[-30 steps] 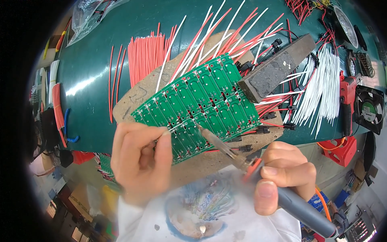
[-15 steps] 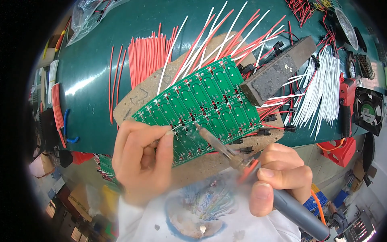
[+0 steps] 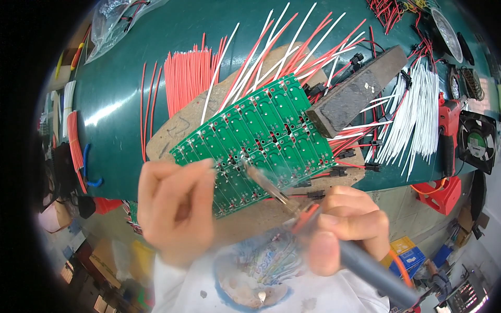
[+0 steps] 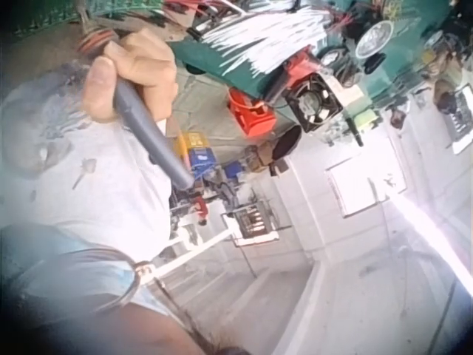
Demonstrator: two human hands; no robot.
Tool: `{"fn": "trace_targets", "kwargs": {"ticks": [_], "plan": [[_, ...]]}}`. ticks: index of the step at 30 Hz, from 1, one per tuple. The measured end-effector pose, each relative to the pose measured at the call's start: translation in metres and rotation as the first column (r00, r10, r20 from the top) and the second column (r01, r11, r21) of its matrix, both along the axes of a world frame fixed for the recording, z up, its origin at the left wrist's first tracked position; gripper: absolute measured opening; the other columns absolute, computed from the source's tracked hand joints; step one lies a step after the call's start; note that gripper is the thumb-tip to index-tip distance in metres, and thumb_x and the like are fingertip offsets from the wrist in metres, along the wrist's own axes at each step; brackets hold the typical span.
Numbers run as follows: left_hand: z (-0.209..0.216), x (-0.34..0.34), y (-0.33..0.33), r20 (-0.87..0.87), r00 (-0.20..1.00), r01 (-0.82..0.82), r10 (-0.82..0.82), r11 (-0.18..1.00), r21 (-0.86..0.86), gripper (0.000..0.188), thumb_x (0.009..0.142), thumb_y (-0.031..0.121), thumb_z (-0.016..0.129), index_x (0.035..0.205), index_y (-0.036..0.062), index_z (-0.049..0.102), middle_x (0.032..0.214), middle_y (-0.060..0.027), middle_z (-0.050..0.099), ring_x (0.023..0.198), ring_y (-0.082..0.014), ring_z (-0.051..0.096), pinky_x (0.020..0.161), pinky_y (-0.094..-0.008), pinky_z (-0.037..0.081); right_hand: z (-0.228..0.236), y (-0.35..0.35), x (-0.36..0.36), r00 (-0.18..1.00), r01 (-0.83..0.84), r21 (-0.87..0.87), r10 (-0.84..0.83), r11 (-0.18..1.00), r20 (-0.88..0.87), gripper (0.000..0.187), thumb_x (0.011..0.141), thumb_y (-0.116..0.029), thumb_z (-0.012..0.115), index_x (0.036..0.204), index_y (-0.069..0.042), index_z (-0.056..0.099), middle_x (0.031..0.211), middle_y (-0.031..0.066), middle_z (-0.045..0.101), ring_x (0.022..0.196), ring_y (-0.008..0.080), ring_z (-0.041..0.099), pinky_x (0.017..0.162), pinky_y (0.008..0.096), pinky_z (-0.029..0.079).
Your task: The person assembles circuit boards by threading wires through holes in the board, then soldering the wires in place with a soldering iron and solder wire.
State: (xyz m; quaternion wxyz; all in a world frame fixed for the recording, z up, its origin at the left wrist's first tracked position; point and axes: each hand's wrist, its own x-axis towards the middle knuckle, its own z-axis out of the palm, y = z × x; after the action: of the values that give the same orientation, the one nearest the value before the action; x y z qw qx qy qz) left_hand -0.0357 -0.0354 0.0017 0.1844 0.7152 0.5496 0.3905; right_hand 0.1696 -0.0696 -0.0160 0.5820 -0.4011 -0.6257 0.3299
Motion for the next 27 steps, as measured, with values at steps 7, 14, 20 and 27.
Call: {"fn": "trace_targets", "kwargs": {"ticks": [7, 14, 20, 27], "plan": [[0.004, 0.011, 0.013, 0.005, 0.995, 0.095, -0.095, 0.994, -0.044, 0.021, 0.066, -0.005, 0.074, 0.085, 0.0009, 0.067, 0.073, -0.0066, 0.054, 0.050, -0.0167, 0.051, 0.043, -0.0266, 0.040, 0.006, 0.005, -0.009, 0.944, 0.323, 0.066, -0.326, 0.944, 0.050, 0.019, 0.087, -0.020, 0.048, 0.082, -0.002, 0.043, 0.041, 0.0013, 0.044, 0.036, 0.0089, 0.036, 0.040, 0.0250, 0.030], [-0.002, 0.016, 0.015, -0.082, 0.987, 0.141, -0.140, 0.990, -0.002, 0.020, 0.070, -0.007, 0.072, 0.087, 0.0029, 0.067, 0.075, -0.0077, 0.058, 0.060, -0.0192, 0.056, 0.049, -0.0285, 0.042, 0.000, 0.010, -0.012, 0.958, 0.277, 0.075, -0.281, 0.958, 0.061, 0.018, 0.089, -0.018, 0.049, 0.083, -0.002, 0.043, 0.040, -0.0004, 0.044, 0.036, 0.0074, 0.035, 0.039, 0.0245, 0.028], [0.003, 0.016, 0.012, -0.134, 0.983, 0.121, -0.124, 0.992, -0.025, 0.021, 0.067, -0.006, 0.072, 0.086, 0.0032, 0.068, 0.073, -0.0063, 0.054, 0.054, -0.0159, 0.051, 0.045, -0.0271, 0.039, 0.003, 0.015, -0.007, 0.967, 0.243, 0.052, -0.246, 0.969, 0.063, 0.017, 0.088, -0.017, 0.050, 0.084, -0.002, 0.043, 0.044, 0.0021, 0.047, 0.038, 0.0072, 0.037, 0.039, 0.0245, 0.028], [0.000, 0.021, 0.011, -0.021, 0.991, 0.130, -0.130, 0.991, -0.004, 0.019, 0.068, -0.005, 0.071, 0.085, 0.0016, 0.066, 0.072, -0.0061, 0.053, 0.052, -0.0184, 0.053, 0.045, -0.0277, 0.041, 0.006, 0.012, 0.004, 0.971, 0.237, 0.053, -0.239, 0.970, 0.029, 0.018, 0.085, -0.017, 0.053, 0.081, -0.002, 0.044, 0.046, 0.0041, 0.044, 0.038, 0.0085, 0.036, 0.040, 0.0262, 0.028]]}}
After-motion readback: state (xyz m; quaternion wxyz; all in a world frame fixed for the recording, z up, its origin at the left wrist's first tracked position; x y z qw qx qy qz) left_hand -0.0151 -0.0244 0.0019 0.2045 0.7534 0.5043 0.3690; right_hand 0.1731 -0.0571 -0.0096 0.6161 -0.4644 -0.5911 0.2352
